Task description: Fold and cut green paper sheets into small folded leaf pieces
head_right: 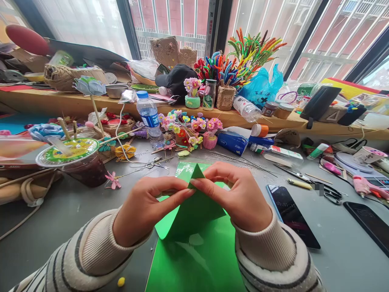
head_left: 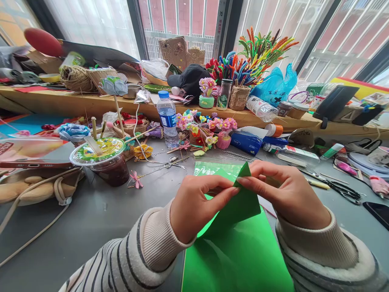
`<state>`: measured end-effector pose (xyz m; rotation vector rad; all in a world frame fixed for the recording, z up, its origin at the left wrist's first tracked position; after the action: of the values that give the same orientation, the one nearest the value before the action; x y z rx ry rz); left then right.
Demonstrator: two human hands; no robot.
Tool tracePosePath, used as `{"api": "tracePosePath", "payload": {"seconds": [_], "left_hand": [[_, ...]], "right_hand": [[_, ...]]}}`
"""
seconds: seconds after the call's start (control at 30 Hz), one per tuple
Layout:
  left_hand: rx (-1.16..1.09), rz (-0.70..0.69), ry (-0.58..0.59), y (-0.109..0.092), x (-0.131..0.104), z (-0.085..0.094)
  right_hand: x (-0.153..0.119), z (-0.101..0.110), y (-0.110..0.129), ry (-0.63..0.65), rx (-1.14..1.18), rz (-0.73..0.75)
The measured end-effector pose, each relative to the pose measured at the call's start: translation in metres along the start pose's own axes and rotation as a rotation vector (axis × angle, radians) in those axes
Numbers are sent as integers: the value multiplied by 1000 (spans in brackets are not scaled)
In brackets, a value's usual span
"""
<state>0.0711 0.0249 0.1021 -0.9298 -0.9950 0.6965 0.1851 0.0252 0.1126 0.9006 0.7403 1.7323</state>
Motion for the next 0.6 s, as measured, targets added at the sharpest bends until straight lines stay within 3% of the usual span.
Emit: {"api": "tracePosePath", "payload": {"seconds": [0.33, 0.6], "left_hand": [[9, -27, 41, -3, -1, -3], [15, -9, 38, -7, -3, -4]], "right_hand": [[0, 4, -6, -40, 123, -21], [-2, 8, -1, -112, 19, -2]]}}
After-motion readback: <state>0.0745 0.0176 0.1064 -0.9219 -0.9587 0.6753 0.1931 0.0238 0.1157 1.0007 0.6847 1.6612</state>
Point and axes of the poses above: each hand's wrist, its own x-axis towards the middle knuckle, its own z-axis out of the back of the hand, y = z × x, the point moved 7 cm from there along x, towards the middle knuckle, and after that the axes turned 10 degrees about -x, right-handed, at the moved point
